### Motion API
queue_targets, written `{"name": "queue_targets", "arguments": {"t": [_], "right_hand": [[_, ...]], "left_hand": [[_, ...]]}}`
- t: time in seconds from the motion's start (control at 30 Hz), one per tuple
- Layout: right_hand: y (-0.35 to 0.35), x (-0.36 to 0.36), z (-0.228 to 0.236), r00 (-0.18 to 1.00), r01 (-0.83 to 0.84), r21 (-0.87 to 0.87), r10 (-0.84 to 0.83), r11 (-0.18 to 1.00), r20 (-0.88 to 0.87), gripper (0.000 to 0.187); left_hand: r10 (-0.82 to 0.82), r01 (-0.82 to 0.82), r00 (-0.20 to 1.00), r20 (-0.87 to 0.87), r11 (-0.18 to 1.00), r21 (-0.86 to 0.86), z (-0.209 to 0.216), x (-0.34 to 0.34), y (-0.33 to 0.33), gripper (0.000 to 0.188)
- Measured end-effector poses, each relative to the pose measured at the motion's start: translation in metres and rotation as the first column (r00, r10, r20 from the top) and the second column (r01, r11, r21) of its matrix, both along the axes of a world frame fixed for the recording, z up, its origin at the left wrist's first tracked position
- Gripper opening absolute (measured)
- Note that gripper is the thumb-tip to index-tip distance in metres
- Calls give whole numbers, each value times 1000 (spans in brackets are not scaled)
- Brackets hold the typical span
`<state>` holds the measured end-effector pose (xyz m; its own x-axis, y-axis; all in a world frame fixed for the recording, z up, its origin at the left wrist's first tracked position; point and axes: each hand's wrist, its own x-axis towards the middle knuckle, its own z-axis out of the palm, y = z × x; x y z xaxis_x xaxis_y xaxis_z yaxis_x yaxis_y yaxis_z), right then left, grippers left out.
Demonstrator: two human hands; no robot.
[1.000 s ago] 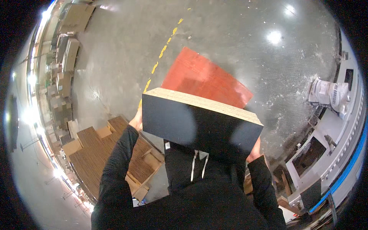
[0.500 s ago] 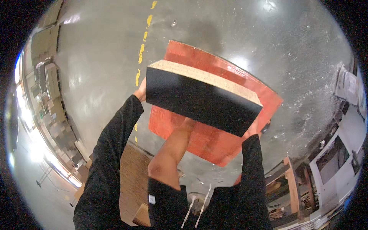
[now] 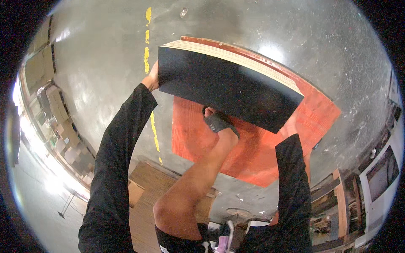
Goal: Inspecting and measuring the dimensions of wood panels using a vernier caliper in a factory setting.
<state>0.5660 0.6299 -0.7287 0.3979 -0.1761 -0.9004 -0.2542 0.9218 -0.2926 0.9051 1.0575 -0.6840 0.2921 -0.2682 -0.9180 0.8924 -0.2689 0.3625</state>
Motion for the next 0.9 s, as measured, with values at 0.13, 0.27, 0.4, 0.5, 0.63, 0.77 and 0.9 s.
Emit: {"name": "queue_targets", "arguments": {"t": [0.13, 0.27, 0.4, 0.5, 0.63, 0.77, 0.9], "right_hand": [[-7, -3, -13, 979, -158, -195, 128, 968, -159, 67], [16, 11, -7, 986, -53, -179, 23, 982, -167, 72], [9, 13, -2, 992, -87, -260, 58, 962, -116, 78], [9, 25, 2, 992, -52, -173, 30, 984, -127, 83], [5, 35, 10, 991, -95, -198, 73, 976, -116, 88], [-1, 47, 10, 981, -144, -210, 112, 967, -158, 89], [0, 53, 19, 985, -110, -170, 85, 979, -148, 86]], "left_hand": [[-137, 137, 990, -23, 991, 1, -9, 13, -5, 60], [-91, 90, 996, 17, 993, 73, -14, 17, 1, 61], [36, -37, 999, 17, 993, 114, -24, 12, -23, 64], [36, -32, 999, -28, 990, 140, -33, 20, -12, 66], [82, -81, 996, -24, 995, 54, -40, 14, 2, 68], [143, -142, 990, -16, 988, 64, -40, 10, 2, 67], [157, -152, 987, -41, 983, 105, -39, 10, 5, 65]]}}
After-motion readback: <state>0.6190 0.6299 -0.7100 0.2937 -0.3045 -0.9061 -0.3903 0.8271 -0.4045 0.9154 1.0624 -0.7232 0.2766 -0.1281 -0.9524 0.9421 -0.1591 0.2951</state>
